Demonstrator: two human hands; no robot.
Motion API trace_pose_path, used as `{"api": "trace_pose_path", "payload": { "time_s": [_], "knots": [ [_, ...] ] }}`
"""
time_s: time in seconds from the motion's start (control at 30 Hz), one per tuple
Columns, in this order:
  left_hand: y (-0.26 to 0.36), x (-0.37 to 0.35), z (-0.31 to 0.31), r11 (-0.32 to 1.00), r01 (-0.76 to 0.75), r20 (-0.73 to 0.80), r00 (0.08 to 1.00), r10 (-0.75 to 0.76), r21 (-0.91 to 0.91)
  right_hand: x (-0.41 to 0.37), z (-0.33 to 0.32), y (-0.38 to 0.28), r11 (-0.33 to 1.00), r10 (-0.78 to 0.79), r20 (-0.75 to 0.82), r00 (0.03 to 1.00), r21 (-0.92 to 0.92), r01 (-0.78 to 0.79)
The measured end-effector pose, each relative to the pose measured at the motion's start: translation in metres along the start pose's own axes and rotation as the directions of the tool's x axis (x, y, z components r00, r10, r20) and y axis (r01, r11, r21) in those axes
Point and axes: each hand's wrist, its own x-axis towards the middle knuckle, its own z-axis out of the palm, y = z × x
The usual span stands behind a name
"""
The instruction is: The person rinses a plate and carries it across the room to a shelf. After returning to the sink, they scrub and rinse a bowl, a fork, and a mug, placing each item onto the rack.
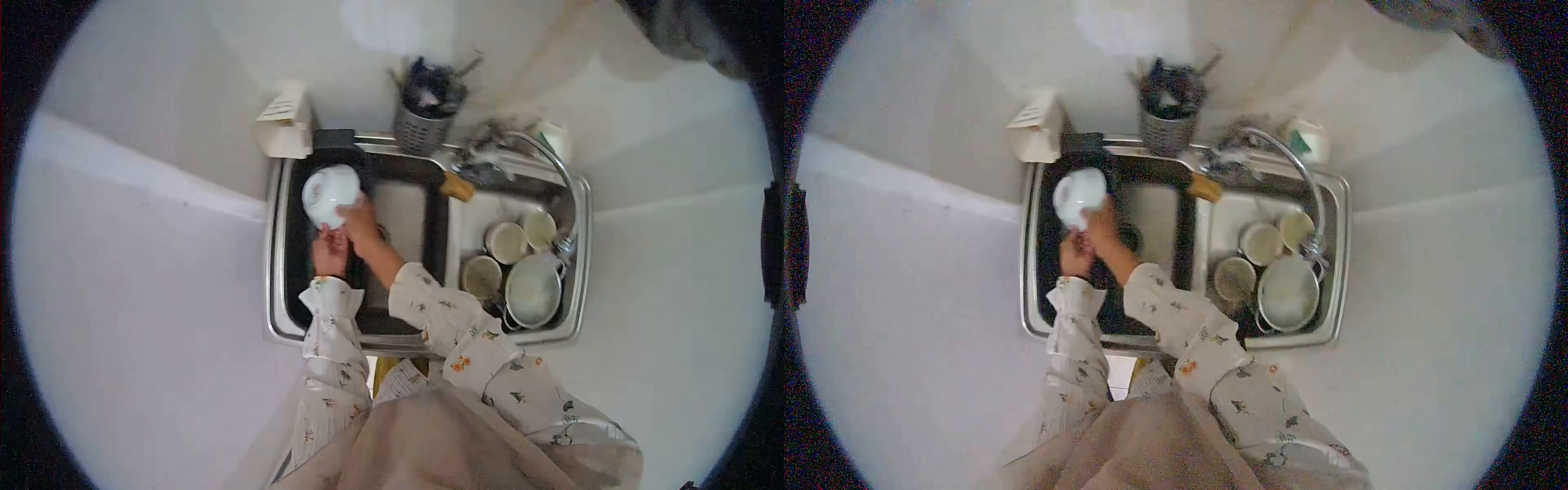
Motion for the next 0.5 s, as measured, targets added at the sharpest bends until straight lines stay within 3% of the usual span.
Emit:
{"api": "trace_pose_path", "payload": {
  "time_s": [0.03, 0.13, 0.2, 0.27, 0.33, 0.4, 0.5],
  "knots": [
    [0.001, -0.005, 0.004, 0.998, 0.038, 0.121, 0.992, -0.044, 0.048, -0.009, -0.005, 0.004, 0.981, -0.159, -0.044, 0.986, -0.116, 0.153],
    [-0.003, -0.009, 0.028, 1.000, -0.013, -0.073, 0.997, 0.014, 0.020, -0.045, -0.038, 0.007, 0.968, -0.250, 0.001, 0.968, 0.009, 0.250],
    [-0.007, -0.018, 0.052, 0.998, -0.064, -0.148, 0.987, 0.063, 0.000, -0.065, -0.095, -0.007, 0.990, -0.119, 0.097, 0.988, 0.086, 0.111],
    [-0.008, -0.012, 0.045, 0.990, -0.132, -0.224, 0.967, 0.121, -0.038, -0.071, -0.153, 0.006, 0.958, -0.053, 0.047, 0.997, 0.285, 0.038],
    [-0.003, -0.016, 0.049, 0.988, -0.087, -0.127, 0.989, 0.071, -0.126, -0.080, -0.203, 0.007, 0.924, -0.007, -0.075, 0.997, 0.380, 0.035],
    [-0.003, -0.014, 0.045, 0.981, -0.091, -0.098, 0.992, 0.075, -0.171, -0.084, -0.249, 0.020, 0.975, -0.002, -0.219, 0.976, 0.215, 0.050],
    [-0.008, -0.008, 0.045, 0.958, -0.201, 0.016, 0.978, 0.208, -0.204, -0.088, -0.297, 0.022, 0.948, 0.102, -0.269, 0.958, 0.317, -0.012]
  ]
}}
